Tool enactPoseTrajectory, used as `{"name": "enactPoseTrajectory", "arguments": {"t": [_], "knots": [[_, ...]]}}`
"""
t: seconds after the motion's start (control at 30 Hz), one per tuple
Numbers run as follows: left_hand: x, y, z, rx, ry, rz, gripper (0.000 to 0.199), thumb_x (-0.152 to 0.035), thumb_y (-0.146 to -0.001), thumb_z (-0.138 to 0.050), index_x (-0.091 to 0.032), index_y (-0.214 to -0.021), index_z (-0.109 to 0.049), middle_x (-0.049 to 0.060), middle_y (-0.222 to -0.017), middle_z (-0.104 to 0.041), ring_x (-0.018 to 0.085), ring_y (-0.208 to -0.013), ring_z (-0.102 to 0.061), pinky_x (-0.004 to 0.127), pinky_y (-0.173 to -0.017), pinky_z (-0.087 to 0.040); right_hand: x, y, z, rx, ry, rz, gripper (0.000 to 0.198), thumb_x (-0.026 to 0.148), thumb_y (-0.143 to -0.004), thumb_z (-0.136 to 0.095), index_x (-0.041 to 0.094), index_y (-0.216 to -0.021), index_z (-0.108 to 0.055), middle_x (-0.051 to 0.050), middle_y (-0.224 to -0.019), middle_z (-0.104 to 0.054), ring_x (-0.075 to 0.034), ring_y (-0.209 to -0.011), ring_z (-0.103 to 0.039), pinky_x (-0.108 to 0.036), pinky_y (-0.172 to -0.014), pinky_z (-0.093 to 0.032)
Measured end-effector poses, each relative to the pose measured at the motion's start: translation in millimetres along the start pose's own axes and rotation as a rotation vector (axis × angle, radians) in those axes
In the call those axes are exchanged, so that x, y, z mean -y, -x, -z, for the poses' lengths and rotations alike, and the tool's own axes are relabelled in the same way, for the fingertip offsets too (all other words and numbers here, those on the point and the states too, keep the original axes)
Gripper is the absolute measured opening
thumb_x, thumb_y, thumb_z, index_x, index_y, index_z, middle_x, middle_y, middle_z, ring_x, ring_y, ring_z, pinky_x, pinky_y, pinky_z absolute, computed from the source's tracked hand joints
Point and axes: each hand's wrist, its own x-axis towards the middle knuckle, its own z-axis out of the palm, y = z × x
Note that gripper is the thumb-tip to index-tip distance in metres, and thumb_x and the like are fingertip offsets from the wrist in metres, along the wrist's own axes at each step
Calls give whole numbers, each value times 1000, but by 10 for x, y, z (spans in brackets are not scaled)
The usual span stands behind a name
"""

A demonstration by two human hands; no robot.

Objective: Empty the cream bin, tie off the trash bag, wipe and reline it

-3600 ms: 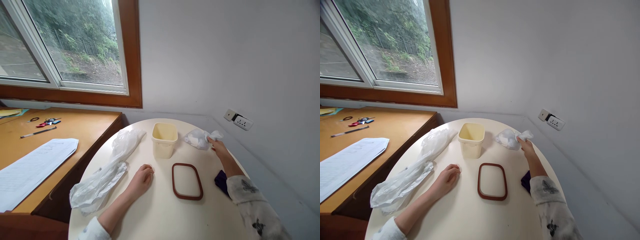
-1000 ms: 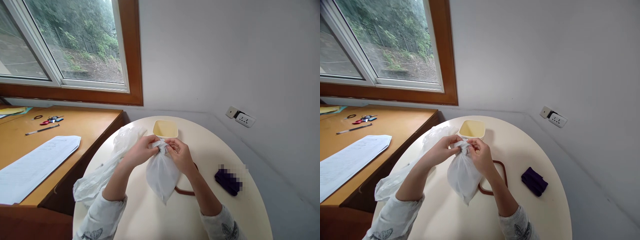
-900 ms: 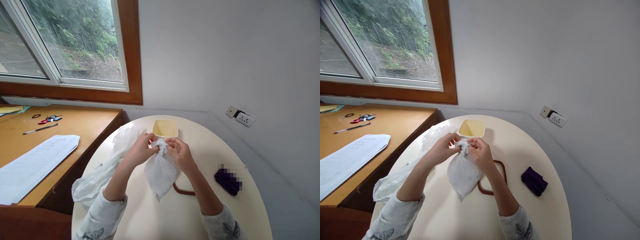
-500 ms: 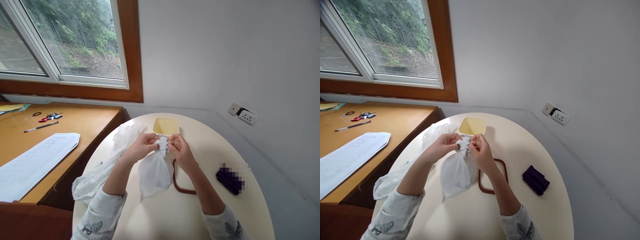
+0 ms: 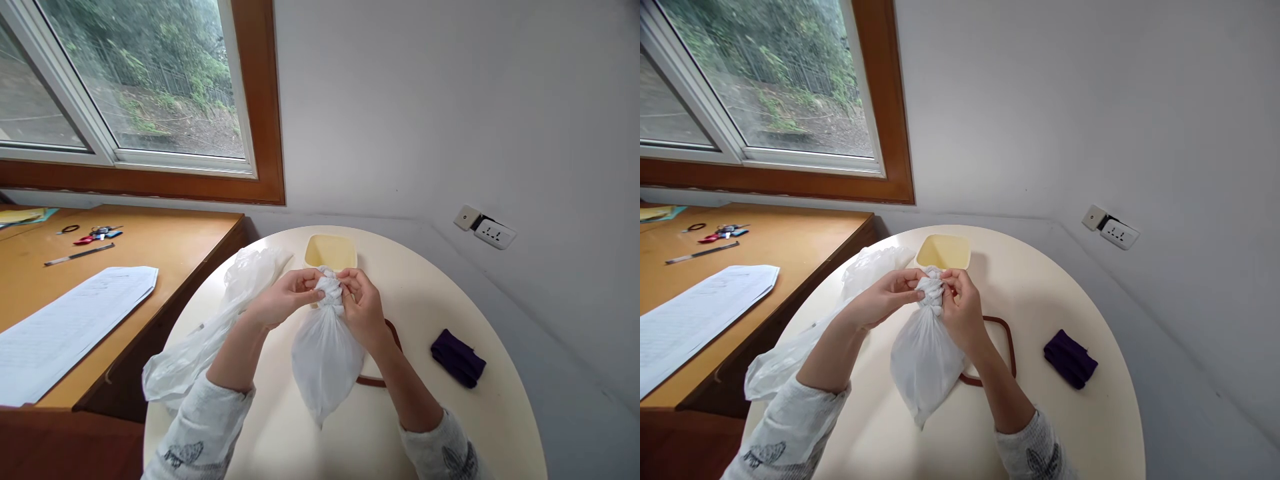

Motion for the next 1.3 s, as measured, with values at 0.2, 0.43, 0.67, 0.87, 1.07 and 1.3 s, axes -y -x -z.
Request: {"name": "enactPoseTrajectory", "arguments": {"t": [0.2, 0.43, 0.67, 0.87, 1.07, 1.3], "knots": [[117, -51, 13, -326, -305, -49, 12, -26, -76, -58, -16, -81, -63, 5, -81, -65, 18, -78, -59, 29, -71, -44, 21, -3, 19, 183, -339, -107, 10, 27, -81, -53, 22, -86, -46, 1, -77, -59, -13, -73, -55, -26, -69, -41], [108, -64, -24, -255, -111, -58, 8, -26, -79, -55, -18, -78, -55, -1, -69, -59, 13, -67, -54, 23, -61, -39, -10, -28, 35, 142, -393, -147, 9, 23, -79, -52, 22, -84, -44, 4, -68, -55, -10, -63, -48, -23, -62, -37], [106, -43, 6, -87, 221, 9, 11, -28, -80, -57, -18, -79, -52, -1, -72, -55, 12, -67, -52, 23, -62, -39, -61, -29, 10, -1, -149, -13, 17, 26, -80, -53, 24, -88, -39, 6, -61, -53, -11, -56, -50, -23, -57, -40], [87, -20, -24, 55, 277, 4, 12, -29, -80, -58, -17, -82, -55, 1, -75, -54, 12, -69, -52, 23, -63, -39, -76, -2, -33, -30, -45, 34, 11, 25, -81, -51, 23, -90, -45, -1, -78, -60, -14, -73, -58, -27, -69, -45], [73, -38, -2, -206, -57, -86, 13, -29, -79, -58, -16, -76, -56, 0, -70, -55, 12, -68, -51, 23, -62, -38, 4, 3, 1, 1, -315, -60, 9, 26, -82, -52, 23, -88, -46, 1, -75, -57, -11, -67, -52, -23, -64, -41], [124, -55, -16, -296, -140, -50, 7, -25, -78, -56, -18, -76, -55, -2, -64, -55, 11, -58, -48, 21, -54, -34, 11, -3, 10, 155, -511, -209, 11, 26, -79, -55, 23, -83, -45, 4, -68, -52, -9, -60, -47, -21, -58, -38]]}}
